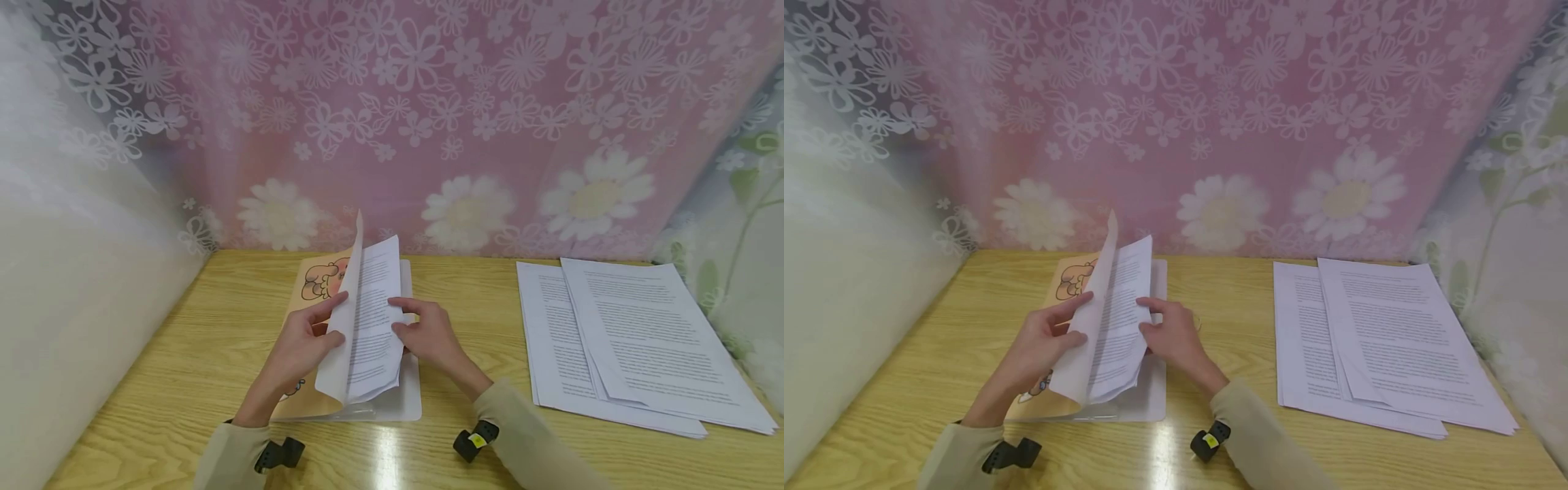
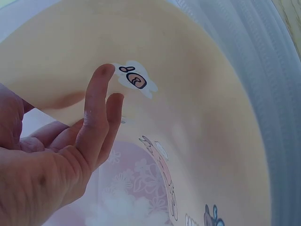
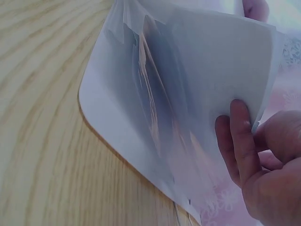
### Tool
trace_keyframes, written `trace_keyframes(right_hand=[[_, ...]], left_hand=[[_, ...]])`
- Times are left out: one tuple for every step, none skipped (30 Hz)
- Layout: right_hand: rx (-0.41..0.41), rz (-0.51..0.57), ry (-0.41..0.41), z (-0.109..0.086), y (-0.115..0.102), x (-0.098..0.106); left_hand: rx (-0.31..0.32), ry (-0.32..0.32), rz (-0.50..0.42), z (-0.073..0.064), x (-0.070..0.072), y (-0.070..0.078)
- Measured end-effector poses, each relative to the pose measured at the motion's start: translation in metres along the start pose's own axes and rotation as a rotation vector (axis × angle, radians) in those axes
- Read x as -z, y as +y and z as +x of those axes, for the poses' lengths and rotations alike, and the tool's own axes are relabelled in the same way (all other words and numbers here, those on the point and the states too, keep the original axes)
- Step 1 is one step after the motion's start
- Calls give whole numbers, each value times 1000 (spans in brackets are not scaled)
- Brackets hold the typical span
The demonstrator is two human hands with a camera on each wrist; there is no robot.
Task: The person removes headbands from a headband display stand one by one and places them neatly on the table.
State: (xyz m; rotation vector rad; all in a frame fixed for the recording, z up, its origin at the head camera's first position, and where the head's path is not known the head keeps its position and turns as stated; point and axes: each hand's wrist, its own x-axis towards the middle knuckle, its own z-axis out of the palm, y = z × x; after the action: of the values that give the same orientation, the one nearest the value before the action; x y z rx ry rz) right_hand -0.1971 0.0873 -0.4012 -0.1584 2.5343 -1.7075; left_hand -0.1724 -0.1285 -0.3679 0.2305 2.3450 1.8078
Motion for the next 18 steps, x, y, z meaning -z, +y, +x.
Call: trace_keyframes(right_hand=[[5,-20,-3,1,-1,-2],[9,-38,-6,2,-1,-4],[12,-54,-10,2,-2,-5],[13,-63,-15,3,-3,-6],[13,-73,-20,3,-4,-8],[12,-81,-25,4,-6,-8],[8,-87,-28,4,-7,-9],[7,-96,-30,4,-8,-9],[6,-108,-32,4,-9,-10],[6,-122,-33,4,-10,-10],[6,-138,-36,5,-10,-10],[9,-157,-38,5,-11,-10],[10,-177,-40,5,-12,-10],[10,-192,-42,5,-12,-10],[10,-205,-42,6,-12,-10],[12,-214,-41,6,-12,-11],[11,-218,-42,6,-12,-11],[8,-218,-43,6,-13,-11]], left_hand=[[1,-2,-4,0,0,0],[2,-2,-3,0,0,0],[5,-2,-6,1,-1,0],[6,-2,-7,1,-1,0],[5,0,-2,1,-1,0],[6,3,4,1,-1,0],[6,5,4,1,-1,0],[5,6,8,1,-2,0],[5,6,9,1,-2,0],[4,6,12,1,-2,0],[3,7,15,1,-2,0],[3,7,14,1,-2,0],[3,7,13,0,-2,0],[2,5,15,0,-2,0],[2,4,14,0,-2,0],[2,5,14,0,-2,0],[2,6,14,0,-3,0],[1,6,15,0,-3,0]])
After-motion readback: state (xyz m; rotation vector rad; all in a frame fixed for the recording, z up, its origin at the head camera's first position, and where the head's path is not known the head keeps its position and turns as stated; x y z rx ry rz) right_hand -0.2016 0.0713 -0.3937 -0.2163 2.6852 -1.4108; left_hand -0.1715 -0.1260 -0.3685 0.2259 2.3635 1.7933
